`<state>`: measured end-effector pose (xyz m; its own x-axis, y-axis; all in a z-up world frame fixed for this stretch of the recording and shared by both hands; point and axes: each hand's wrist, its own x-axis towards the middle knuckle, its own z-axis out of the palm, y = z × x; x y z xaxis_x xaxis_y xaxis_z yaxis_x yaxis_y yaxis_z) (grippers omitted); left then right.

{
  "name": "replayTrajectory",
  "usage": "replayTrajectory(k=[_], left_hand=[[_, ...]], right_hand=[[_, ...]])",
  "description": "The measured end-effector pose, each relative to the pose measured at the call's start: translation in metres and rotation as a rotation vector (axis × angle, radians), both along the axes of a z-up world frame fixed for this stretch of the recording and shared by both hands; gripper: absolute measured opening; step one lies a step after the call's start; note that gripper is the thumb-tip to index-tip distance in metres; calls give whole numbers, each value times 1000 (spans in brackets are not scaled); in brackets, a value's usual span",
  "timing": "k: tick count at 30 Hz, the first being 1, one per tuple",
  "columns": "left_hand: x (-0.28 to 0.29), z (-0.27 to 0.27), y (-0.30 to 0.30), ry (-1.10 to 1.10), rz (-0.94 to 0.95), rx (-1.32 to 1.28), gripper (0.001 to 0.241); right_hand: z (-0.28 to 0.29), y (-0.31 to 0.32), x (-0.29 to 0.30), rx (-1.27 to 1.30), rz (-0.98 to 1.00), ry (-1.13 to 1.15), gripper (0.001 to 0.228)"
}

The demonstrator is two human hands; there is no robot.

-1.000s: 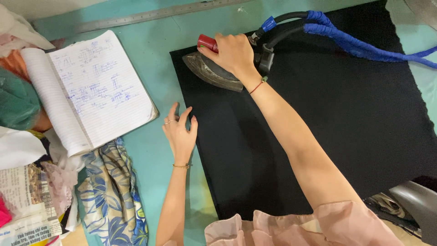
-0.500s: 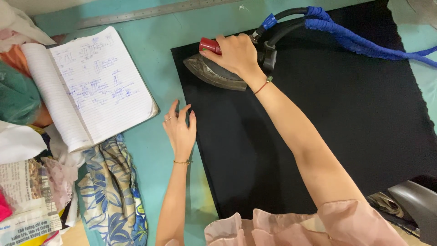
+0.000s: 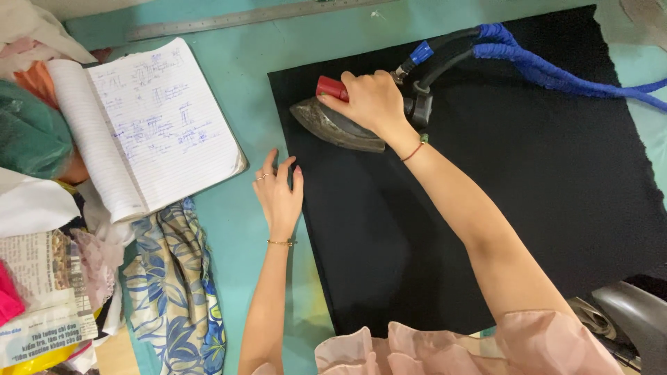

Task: Iron a large piece of black fabric on a workstation using a steam iron.

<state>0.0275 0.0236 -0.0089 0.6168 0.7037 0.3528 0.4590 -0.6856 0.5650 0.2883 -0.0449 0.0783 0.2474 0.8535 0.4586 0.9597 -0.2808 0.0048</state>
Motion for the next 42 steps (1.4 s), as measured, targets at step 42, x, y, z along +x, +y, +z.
replayTrajectory(k=[42], left_hand=[[-1, -6, 2, -52, -11, 58, 19]], right_hand=[[15, -80, -34, -205, -14, 80, 62]])
